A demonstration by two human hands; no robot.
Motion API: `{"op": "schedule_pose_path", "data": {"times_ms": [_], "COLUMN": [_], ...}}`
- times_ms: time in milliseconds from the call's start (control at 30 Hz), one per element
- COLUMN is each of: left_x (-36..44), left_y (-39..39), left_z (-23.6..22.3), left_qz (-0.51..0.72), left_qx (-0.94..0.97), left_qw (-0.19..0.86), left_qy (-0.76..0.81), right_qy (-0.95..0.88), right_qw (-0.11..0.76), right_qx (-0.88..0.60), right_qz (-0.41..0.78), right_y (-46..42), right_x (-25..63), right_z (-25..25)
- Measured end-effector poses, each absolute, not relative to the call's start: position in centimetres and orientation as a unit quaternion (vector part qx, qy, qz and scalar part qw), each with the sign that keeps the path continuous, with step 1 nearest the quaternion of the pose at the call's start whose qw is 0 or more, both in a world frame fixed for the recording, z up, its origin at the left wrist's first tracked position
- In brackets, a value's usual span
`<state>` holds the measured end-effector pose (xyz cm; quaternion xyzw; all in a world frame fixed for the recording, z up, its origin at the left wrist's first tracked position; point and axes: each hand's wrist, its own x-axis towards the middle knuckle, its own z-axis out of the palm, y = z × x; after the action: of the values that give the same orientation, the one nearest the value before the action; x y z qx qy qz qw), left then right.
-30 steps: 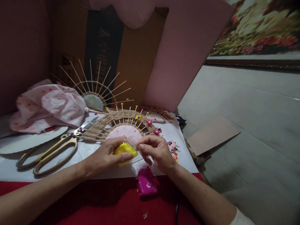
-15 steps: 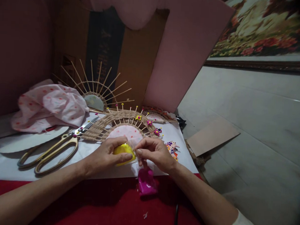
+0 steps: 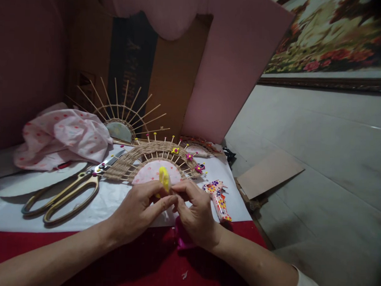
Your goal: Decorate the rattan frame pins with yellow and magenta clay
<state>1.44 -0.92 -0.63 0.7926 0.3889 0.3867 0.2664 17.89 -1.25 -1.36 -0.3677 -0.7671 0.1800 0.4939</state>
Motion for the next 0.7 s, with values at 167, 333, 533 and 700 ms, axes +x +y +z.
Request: {"op": "schedule_pose_path", "data": {"times_ms": [167, 333, 533, 700], "left_x": [1.59, 1.67, 1.99, 1.78], "left_y": [-0.73, -0.74, -1.25, -0.97], "left_z": [-0.76, -0.95, -0.82, -0.60], "left_qz": [0.394, 0.414, 0.435, 0.423], "left_qx": [0.790, 0.785, 0.765, 0.750], "left_qw": [0.285, 0.239, 0.225, 0.257], "left_qy": [0.374, 0.393, 0.419, 0.440], "right_qy": [-0.793, -0.814, -0.759, -0.793], "right_qw": [0.464, 0.457, 0.496, 0.487], "right_qx": [-0.362, -0.346, -0.418, -0.358], "right_qz": [0.159, 0.095, 0.062, 0.071], "right_y": [-1.25, -1.41, -1.12, -0.95], "right_x": [17.87, 17.83, 17.69, 18.05], "right_z": [-1.28, -1.38, -1.27, -1.58]}}
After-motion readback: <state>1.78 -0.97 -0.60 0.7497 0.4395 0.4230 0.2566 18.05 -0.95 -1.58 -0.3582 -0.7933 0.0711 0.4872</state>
